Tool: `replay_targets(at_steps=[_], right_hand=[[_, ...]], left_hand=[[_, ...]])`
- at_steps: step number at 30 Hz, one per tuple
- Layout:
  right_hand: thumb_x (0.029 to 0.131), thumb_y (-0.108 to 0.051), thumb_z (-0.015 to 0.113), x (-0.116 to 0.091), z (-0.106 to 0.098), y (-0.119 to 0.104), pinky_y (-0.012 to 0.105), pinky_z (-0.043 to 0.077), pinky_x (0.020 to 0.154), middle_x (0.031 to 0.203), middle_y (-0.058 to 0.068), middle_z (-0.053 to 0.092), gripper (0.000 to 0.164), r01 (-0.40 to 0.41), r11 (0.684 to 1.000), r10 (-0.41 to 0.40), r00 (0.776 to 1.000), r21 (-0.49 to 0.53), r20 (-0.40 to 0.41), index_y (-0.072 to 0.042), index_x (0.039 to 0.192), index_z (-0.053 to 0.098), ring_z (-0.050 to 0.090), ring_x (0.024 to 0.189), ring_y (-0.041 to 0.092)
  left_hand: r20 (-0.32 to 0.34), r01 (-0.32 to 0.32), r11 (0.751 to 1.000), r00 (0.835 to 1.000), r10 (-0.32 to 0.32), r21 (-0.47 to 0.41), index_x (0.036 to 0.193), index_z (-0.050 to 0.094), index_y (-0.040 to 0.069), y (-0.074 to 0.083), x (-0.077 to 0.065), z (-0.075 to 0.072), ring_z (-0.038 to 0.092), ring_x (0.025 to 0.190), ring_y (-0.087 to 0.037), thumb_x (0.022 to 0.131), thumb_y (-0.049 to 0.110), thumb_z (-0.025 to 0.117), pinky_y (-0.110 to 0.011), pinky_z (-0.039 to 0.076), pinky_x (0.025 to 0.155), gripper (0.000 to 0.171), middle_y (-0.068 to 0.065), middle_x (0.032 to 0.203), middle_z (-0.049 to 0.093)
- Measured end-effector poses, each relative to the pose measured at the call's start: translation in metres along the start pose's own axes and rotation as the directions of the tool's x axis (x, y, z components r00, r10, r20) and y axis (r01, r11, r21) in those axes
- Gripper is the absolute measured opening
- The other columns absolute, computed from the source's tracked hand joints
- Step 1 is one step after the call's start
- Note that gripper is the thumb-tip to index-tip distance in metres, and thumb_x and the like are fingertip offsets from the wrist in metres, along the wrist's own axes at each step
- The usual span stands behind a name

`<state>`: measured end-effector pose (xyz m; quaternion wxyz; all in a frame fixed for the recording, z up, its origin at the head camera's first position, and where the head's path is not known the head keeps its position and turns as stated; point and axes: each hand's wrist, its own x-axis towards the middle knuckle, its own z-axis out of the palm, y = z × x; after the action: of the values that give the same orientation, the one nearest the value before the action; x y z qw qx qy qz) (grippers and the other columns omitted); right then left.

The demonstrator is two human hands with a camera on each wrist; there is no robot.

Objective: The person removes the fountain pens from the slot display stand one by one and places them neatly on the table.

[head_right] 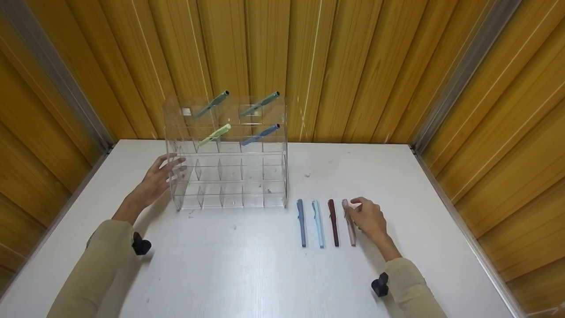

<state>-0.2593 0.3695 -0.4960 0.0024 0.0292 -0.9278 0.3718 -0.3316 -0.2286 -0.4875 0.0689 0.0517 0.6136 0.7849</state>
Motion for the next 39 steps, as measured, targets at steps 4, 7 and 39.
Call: replay_targets(at_steps=[4,7,39], right_hand=[[0.101,-0.025,0.065,0.001,-0.008,-0.004,0.026,0.059,0.057,0.106,0.030,0.068,0.049,0.014,1.000,-0.014,1.000,0.021,-0.007,0.011,0.134,0.056,0.072,0.072,0.023],[0.102,-0.026,0.065,0.003,-0.011,-0.009,0.027,0.061,0.060,0.107,0.030,0.068,0.050,0.037,0.999,-0.037,0.999,0.029,0.006,0.010,0.134,0.056,0.074,0.078,0.028],[0.102,-0.025,0.064,0.040,0.019,-0.138,0.020,0.060,0.082,0.119,0.016,0.066,0.045,0.182,0.892,-0.210,0.977,0.413,0.023,0.000,0.138,0.058,0.070,0.095,0.005]], left_hand=[[0.010,0.004,1.000,1.000,-0.004,0.021,0.153,0.030,0.015,0.000,0.002,0.003,0.034,0.152,-0.029,0.106,0.021,0.057,-0.052,0.026,0.127,0.054,-0.013,0.163,0.036],[0.000,-0.001,1.000,1.000,0.001,0.010,0.152,0.032,0.015,-0.001,0.001,0.003,0.033,0.152,-0.032,0.107,0.019,0.055,-0.053,0.026,0.127,0.051,-0.014,0.163,0.036],[-0.044,0.091,0.985,0.995,-0.085,0.144,0.164,0.020,0.020,0.011,0.007,0.004,0.031,0.154,-0.022,0.104,0.041,0.057,-0.055,0.010,0.130,0.074,-0.008,0.161,0.042]])
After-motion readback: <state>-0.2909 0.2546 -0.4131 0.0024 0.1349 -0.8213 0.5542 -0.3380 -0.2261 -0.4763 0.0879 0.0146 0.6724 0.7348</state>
